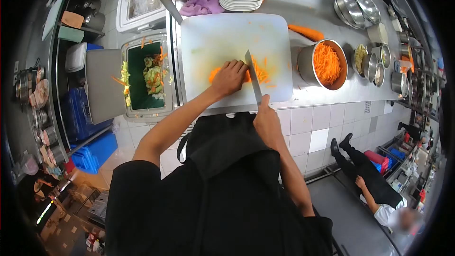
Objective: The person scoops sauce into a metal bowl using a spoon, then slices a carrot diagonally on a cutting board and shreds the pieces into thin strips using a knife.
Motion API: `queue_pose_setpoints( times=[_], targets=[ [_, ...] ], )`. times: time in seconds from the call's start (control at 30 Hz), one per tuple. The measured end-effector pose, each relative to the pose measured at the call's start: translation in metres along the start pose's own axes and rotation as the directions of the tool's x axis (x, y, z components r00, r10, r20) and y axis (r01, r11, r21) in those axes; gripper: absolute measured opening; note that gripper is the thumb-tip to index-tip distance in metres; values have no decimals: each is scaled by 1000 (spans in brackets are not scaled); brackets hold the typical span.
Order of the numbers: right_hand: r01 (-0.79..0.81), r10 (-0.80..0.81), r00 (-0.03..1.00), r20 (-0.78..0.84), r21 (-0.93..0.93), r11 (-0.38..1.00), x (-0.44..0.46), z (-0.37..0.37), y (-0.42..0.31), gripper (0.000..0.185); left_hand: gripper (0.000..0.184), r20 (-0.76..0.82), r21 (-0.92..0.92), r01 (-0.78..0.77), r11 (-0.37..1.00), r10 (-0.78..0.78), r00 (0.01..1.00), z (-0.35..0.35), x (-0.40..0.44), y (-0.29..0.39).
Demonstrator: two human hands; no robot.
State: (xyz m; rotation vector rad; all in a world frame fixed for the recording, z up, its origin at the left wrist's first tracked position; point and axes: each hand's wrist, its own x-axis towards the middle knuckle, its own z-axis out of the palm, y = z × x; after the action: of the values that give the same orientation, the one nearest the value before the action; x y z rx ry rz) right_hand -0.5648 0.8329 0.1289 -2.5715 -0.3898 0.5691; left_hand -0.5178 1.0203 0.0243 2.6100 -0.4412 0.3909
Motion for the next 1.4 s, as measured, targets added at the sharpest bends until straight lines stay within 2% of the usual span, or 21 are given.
queue_pose_setpoints(
  times=[0.17, 0.23, 0.27, 0.33, 0.53, 0.6, 0.63, 0.73, 0.83, 0.87, 0.93, 0.97, 1.03, 1.2, 1.33, 1.4],
  targets=[
    [32, -32, 999, -6, -9, 999, 15, 24, 16, 34, 25, 38, -53, 41, 998, -39, 999, -10, -3, 6],
    [38, -39, 999, -33, -24, 999, 27, 21, 13, 34, 23, -109, -11, -16, 1000, 15, 994, -10, -2, -1],
    [45, -46, 999, -27, -24, 999, 28, 20, 13, 33, 23, -110, -10, -13, 1000, 12, 994, -9, -5, -3],
    [46, -47, 999, -15, -21, 999, 21, 12, 4, 32, 23, -25, 9, -17, 1000, 17, 1000, -14, -8, -3],
    [16, -15, 999, 34, -26, 1000, -1, 3, -6, 31, 28, -43, -5, 7, 1000, -7, 999, -11, -9, -1],
    [117, -118, 990, -71, -19, 993, 13, 22, 3, 32, 32, -1, 6, 10, 1000, -10, 1000, -14, -11, -1],
    [121, -123, 990, -69, -27, 992, 20, 19, 4, 32, 36, 31, 26, 15, 1000, -16, 999, -15, -9, 0],
    [62, -64, 998, -23, -57, 996, 16, 6, -8, 30, 34, 26, 34, 14, 999, -15, 1000, -11, -10, -2],
    [-10, 12, 999, 36, -51, 999, -1, 7, -7, 39, 33, -17, 16, 13, 1000, -13, 1000, -10, -11, -2],
    [-12, 14, 999, 36, -50, 999, 7, 17, -2, 39, 33, -16, 15, 12, 1000, -12, 1000, -10, -11, -4],
    [113, -116, 990, -78, -34, 993, 20, 22, -1, 33, 34, -22, 7, -2, 1000, 2, 1000, -9, -11, -3],
    [118, -121, 989, -83, -35, 992, 22, 18, 1, 33, 33, -20, 25, -19, 1000, 19, 1000, -7, -12, -6],
    [71, -71, 997, 8, -44, 997, 17, -7, -19, 33, 32, -17, 31, -14, 999, 15, 1000, -5, -16, 1],
    [29, -29, 1000, 1, -41, 999, 17, 17, -7, 34, 30, -33, 31, -13, 999, 14, 999, -7, -15, 0],
    [39, -38, 999, 25, -43, 998, 7, -14, -27, 38, 28, -4, 18, 16, 1000, -16, 1000, -7, -13, -2],
    [50, -49, 999, 12, -13, 999, 5, 18, -2, 38, 27, -4, 32, 28, 999, -28, 1000, -6, -11, -5]
  ],
)
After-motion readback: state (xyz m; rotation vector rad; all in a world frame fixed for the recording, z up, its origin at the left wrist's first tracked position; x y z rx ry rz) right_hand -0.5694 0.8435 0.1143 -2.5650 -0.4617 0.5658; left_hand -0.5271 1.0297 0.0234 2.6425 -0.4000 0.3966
